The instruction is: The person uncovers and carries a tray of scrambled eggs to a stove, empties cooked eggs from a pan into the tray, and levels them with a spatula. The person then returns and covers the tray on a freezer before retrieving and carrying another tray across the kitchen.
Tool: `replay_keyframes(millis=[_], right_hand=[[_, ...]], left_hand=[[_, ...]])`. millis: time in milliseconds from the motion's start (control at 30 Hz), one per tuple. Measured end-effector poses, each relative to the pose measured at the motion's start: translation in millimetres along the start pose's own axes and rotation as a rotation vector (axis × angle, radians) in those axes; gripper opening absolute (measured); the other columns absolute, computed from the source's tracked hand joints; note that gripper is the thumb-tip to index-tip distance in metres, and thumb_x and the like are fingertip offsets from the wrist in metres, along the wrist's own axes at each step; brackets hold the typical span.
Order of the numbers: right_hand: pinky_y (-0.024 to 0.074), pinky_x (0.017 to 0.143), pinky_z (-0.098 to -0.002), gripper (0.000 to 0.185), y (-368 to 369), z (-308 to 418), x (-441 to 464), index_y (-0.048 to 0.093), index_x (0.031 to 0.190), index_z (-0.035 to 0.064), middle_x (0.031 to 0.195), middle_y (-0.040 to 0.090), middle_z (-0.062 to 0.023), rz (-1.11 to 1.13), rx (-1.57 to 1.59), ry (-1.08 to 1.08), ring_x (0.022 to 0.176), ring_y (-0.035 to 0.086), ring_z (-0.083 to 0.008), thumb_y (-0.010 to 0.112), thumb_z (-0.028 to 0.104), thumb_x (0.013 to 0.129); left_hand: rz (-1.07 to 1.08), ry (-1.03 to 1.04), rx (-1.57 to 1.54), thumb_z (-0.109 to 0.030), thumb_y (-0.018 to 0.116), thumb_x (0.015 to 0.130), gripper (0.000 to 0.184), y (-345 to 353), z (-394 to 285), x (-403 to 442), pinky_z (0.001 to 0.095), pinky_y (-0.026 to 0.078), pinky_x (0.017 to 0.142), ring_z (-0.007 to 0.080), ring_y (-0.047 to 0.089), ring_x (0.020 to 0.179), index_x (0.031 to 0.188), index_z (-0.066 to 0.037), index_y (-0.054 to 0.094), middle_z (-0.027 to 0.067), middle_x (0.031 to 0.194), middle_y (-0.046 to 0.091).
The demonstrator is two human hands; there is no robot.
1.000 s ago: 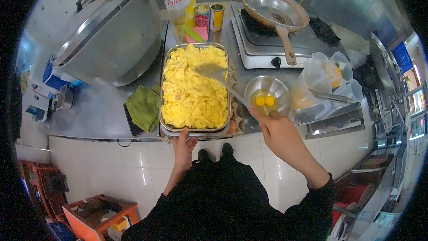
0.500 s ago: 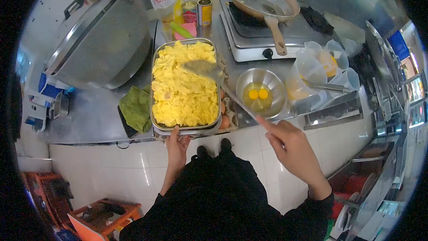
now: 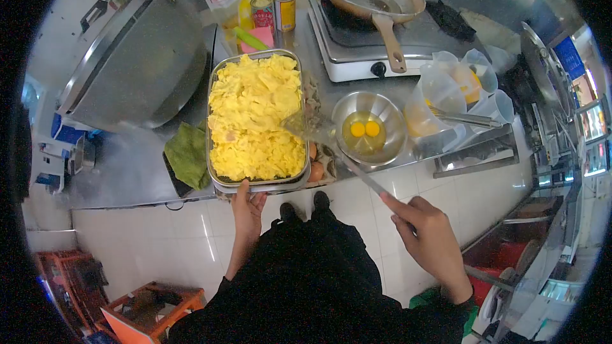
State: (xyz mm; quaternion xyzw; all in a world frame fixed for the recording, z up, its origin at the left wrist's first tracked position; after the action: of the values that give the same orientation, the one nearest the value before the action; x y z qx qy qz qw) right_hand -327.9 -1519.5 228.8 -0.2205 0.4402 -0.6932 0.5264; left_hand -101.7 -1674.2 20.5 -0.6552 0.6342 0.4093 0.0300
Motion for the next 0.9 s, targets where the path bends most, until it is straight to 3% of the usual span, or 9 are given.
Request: replay_keyframes(millis=[100, 200, 367, 500, 633, 700, 767, 833, 900], right_hand=[[0.0393, 0.052, -0.0335, 0.039, -2.5, 5.6, -2.0, 0.053, 0.113, 0.0134, 0.063, 0.045, -0.0121, 0.050, 0.053, -0.004, 0.054, 0.047, -0.0259, 0.055, 0.003, 0.076], [0.0390, 0.051, -0.0329, 0.038, 6.3, 15.7, 15.5, 0.054, 0.113, 0.0137, 0.063, 0.044, -0.0110, -0.068, 0.110, -0.121, 0.053, 0.046, -0.0246, 0.055, 0.004, 0.076], [0.0387, 0.051, -0.0334, 0.037, 22.1, 12.9, 31.4, 0.054, 0.112, 0.0137, 0.064, 0.046, -0.0103, 0.004, -0.014, -0.205, 0.053, 0.045, -0.0231, 0.055, 0.004, 0.076], [0.0389, 0.052, -0.0338, 0.037, -4.9, 12.3, 31.3, 0.054, 0.112, 0.0138, 0.067, 0.048, -0.0108, 0.002, 0.007, -0.203, 0.054, 0.046, -0.0241, 0.056, 0.005, 0.076], [0.0392, 0.055, -0.0329, 0.038, -39.4, 8.9, 52.3, 0.053, 0.113, 0.0142, 0.067, 0.051, -0.0116, -0.163, 0.018, -0.145, 0.055, 0.048, -0.0223, 0.054, 0.004, 0.076], [0.0391, 0.055, -0.0325, 0.038, -60.5, -5.3, 84.4, 0.052, 0.114, 0.0157, 0.069, 0.054, -0.0132, -0.403, -0.032, -0.338, 0.059, 0.051, -0.0214, 0.051, 0.005, 0.078], [0.0395, 0.059, -0.0265, 0.034, -90.8, -11.5, 128.0, 0.055, 0.110, 0.0090, 0.084, 0.060, -0.0132, -0.400, -0.061, -0.121, 0.063, 0.049, -0.0159, 0.053, 0.005, 0.077], [0.0423, 0.066, -0.0280, 0.031, -117.5, -32.7, 185.2, 0.057, 0.107, 0.0080, 0.090, 0.060, -0.0160, -0.393, -0.340, -0.021, 0.068, 0.055, -0.0201, 0.055, 0.009, 0.076], [0.0437, 0.072, -0.0316, 0.030, -127.3, -71.6, 245.5, 0.059, 0.104, 0.0077, 0.091, 0.059, -0.0175, -0.512, -0.387, -0.235, 0.077, 0.058, -0.0259, 0.056, 0.012, 0.074]], left_hand=[[-0.038, 0.007, 0.003, -0.022, 0.061, 0.078, 0.034, 0.0, -0.5, -1.5, 0.0286, 0.046, 0.069, 0.0158, 0.054, 0.073, 0.100, -0.006, 0.040, 0.0054, 0.092, 0.051], [-0.030, 0.009, 0.010, -0.022, 0.062, 0.078, 0.036, -1.2, -1.7, -1.5, 0.0288, 0.046, 0.069, 0.0159, 0.053, 0.074, 0.100, -0.005, 0.039, 0.0059, 0.092, 0.050], [0.021, 0.003, 0.005, -0.023, 0.062, 0.077, 0.037, -6.9, 1.7, 4.2, 0.0293, 0.045, 0.070, 0.0164, 0.053, 0.076, 0.099, -0.005, 0.039, 0.0064, 0.093, 0.049], [-0.035, 0.015, 0.005, -0.024, 0.062, 0.077, 0.036, -0.6, -0.4, -2.6, 0.0291, 0.046, 0.069, 0.0163, 0.053, 0.074, 0.098, -0.006, 0.039, 0.0058, 0.091, 0.050], [-0.020, 0.016, 0.018, -0.025, 0.062, 0.077, 0.036, 0.4, -0.6, -3.8, 0.0287, 0.046, 0.069, 0.0158, 0.053, 0.073, 0.097, -0.006, 0.039, 0.0047, 0.089, 0.050], [-0.029, 0.033, 0.020, -0.025, 0.062, 0.078, 0.034, 0.5, 0.0, -4.6, 0.0281, 0.046, 0.068, 0.0153, 0.053, 0.073, 0.096, -0.007, 0.041, 0.0040, 0.089, 0.050], [-0.033, 0.046, 0.020, -0.025, 0.062, 0.078, 0.032, 1.5, -0.6, -5.7, 0.0279, 0.046, 0.068, 0.0150, 0.053, 0.072, 0.096, -0.008, 0.041, 0.0036, 0.088, 0.050], [-0.018, 0.031, 0.013, -0.026, 0.062, 0.078, 0.032, 0.0, 2.2, -4.4, 0.0281, 0.046, 0.067, 0.0147, 0.053, 0.071, 0.095, -0.009, 0.042, 0.0035, 0.089, 0.050], [-0.028, 0.019, 0.003, -0.026, 0.062, 0.078, 0.032, -5.3, 3.5, -1.4, 0.0283, 0.046, 0.067, 0.0143, 0.053, 0.071, 0.095, -0.009, 0.042, 0.0033, 0.089, 0.050]])
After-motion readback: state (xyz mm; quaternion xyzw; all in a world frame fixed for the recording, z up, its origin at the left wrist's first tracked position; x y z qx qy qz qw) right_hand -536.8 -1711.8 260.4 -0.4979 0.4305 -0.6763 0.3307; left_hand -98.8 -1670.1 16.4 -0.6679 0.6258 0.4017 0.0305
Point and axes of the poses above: each hand's wrist, its own x-axis towards the middle knuckle, its own y-axis out of the palm, z = x × y, the point moved 5 cm from there along x, towards the middle knuckle
